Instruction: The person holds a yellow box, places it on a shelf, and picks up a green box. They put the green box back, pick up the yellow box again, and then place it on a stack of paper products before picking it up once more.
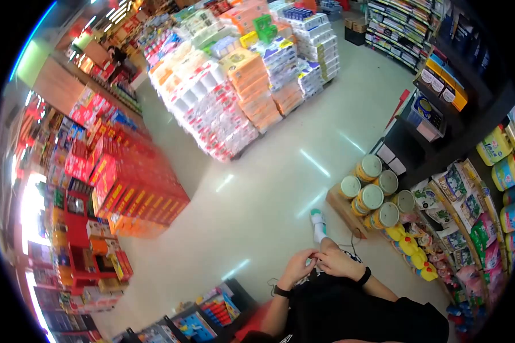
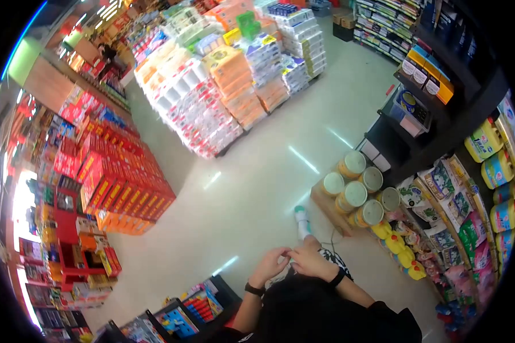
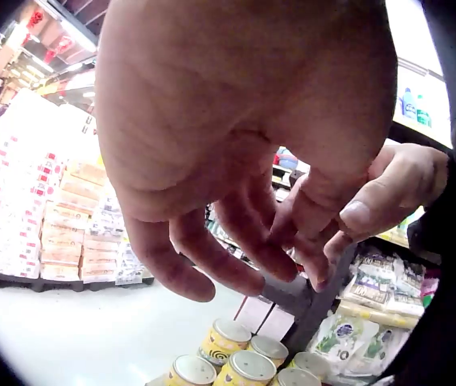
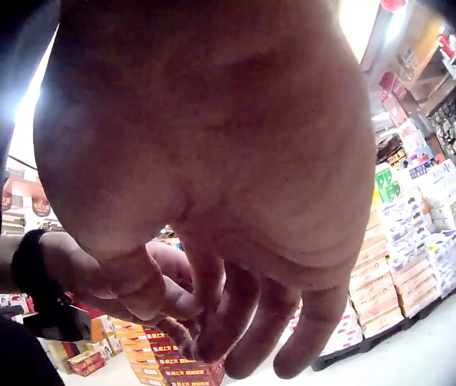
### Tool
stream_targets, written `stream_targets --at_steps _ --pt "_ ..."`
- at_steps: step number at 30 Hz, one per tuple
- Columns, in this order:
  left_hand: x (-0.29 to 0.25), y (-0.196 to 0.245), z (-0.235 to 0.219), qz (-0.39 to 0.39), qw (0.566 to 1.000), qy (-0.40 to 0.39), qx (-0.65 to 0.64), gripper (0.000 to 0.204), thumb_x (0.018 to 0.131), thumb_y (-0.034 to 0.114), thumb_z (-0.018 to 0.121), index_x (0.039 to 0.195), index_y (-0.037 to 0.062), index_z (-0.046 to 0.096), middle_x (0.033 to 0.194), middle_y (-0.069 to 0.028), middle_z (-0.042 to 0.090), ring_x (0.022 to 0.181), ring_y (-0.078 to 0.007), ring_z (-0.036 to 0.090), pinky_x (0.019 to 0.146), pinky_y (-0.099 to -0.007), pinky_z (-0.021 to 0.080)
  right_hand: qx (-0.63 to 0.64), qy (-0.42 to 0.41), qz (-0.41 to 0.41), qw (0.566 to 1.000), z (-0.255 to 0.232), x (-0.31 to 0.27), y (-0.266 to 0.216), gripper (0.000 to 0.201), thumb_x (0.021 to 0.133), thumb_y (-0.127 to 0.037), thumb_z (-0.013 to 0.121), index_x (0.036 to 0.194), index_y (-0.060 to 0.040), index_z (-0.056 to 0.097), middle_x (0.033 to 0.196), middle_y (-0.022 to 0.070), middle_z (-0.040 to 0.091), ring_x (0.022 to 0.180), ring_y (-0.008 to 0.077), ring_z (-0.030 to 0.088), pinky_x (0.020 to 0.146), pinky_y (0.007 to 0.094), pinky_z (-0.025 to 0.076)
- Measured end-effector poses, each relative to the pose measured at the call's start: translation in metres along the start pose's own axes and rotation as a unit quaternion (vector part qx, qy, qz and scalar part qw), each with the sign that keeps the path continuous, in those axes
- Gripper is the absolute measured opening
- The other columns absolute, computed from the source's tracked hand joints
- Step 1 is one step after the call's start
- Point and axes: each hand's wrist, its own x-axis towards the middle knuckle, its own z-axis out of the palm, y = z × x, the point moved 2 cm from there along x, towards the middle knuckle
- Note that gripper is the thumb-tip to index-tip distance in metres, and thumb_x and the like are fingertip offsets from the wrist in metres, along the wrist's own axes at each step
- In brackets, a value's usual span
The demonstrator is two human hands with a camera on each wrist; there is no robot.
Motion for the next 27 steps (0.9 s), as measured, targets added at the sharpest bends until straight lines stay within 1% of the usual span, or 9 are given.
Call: stream_targets --at_steps 2,6,10,12,16,17,18,20,27 --pt "0.031 -0.019 -0.011 0.002 1.0 -0.018 0.01 0.025 0.085 0.013 0.062 0.108 0.003 0.062 0.098 -0.0157 0.068 0.092 -0.0327 0.064 0.081 -0.0389 0.05 0.012 -0.002 0.002 1.0 -0.01 0.026 0.018 0.031 0.082 -0.017 0.062 0.11 -0.0051 0.059 0.091 0.0144 0.061 0.089 0.0337 0.059 0.076 0.0431 0.047" --pt "0.098 -0.005 -0.046 -0.023 0.999 -0.027 0.041 0.025 0.086 0.014 0.061 0.108 0.003 0.062 0.096 -0.016 0.067 0.093 -0.033 0.064 0.081 -0.0397 0.05 0.051 -0.034 0.0 0.998 -0.047 0.081 0.053 0.033 0.083 -0.019 0.061 0.112 -0.0043 0.057 0.092 0.0165 0.06 0.09 0.0356 0.059 0.078 0.0444 0.048" --pt "0.172 0.006 -0.077 0.0 0.998 -0.002 0.066 0.025 0.086 0.014 0.06 0.109 0.0028 0.061 0.097 -0.0166 0.067 0.093 -0.0338 0.064 0.081 -0.0397 0.05 0.068 -0.002 -0.009 0.998 -0.096 0.135 0.09 0.033 0.084 -0.022 0.06 0.112 -0.0042 0.057 0.094 0.0166 0.06 0.092 0.0352 0.058 0.079 0.045 0.048" --pt "0.2 -0.002 -0.081 0.006 0.999 0.011 0.031 0.026 0.086 0.013 0.059 0.11 0.0026 0.06 0.098 -0.0174 0.066 0.092 -0.0346 0.063 0.08 -0.0403 0.05 0.056 0.06 -0.017 0.996 -0.108 0.15 0.106 0.028 0.082 -0.021 0.059 0.104 -0.0049 0.059 0.093 0.0148 0.061 0.087 0.0347 0.06 0.079 0.0437 0.049" --pt "0.252 -0.005 -0.084 0.028 0.997 -0.025 0.068 0.026 0.087 0.011 0.058 0.111 0.0028 0.059 0.098 -0.0172 0.066 0.092 -0.0331 0.064 0.08 -0.0406 0.05 0.046 0.084 0.022 0.995 -0.133 0.168 0.131 0.028 0.082 -0.022 0.06 0.104 -0.0049 0.059 0.092 0.015 0.061 0.088 0.0344 0.06 0.079 0.0439 0.049" --pt "0.258 -0.004 -0.085 -0.025 0.996 -0.047 0.075 0.027 0.086 0.009 0.058 0.112 0.0032 0.059 0.096 -0.0171 0.066 0.092 -0.032 0.064 0.081 -0.0407 0.049 0.05 0.051 0.052 0.996 -0.137 0.172 0.133 0.03 0.083 -0.022 0.06 0.107 -0.0041 0.059 0.094 0.0158 0.06 0.09 0.0348 0.059 0.081 0.0436 0.048" --pt "0.264 -0.006 -0.088 -0.027 0.996 -0.05 0.071 0.027 0.086 0.009 0.058 0.112 0.0032 0.059 0.096 -0.0171 0.066 0.092 -0.032 0.064 0.081 -0.0407 0.049 0.051 0.019 0.08 0.995 -0.141 0.177 0.138 0.032 0.085 -0.023 0.061 0.11 -0.0034 0.058 0.096 0.0166 0.059 0.093 0.0351 0.058 0.083 0.0432 0.047" --pt "0.283 -0.014 -0.094 -0.008 0.995 -0.086 0.052 0.027 0.086 0.008 0.057 0.112 0.0031 0.059 0.094 -0.0175 0.066 0.091 -0.032 0.064 0.079 -0.0401 0.05 0.066 0.013 0.08 0.995 -0.14 0.192 0.152 0.032 0.085 -0.022 0.06 0.11 -0.0033 0.058 0.097 0.0168 0.059 0.094 0.0352 0.058 0.083 0.0431 0.047" --pt "0.362 -0.055 -0.141 0.007 0.995 -0.096 0.002 0.027 0.086 0.007 0.056 0.113 0.003 0.059 0.097 -0.0187 0.066 0.092 -0.0327 0.064 0.077 -0.0396 0.05 0.114 0.022 0.134 0.984 -0.146 0.268 0.188 0.036 0.085 -0.023 0.06 0.114 -0.0018 0.055 0.099 0.0192 0.059 0.095 0.0371 0.057 0.085 0.0434 0.046"
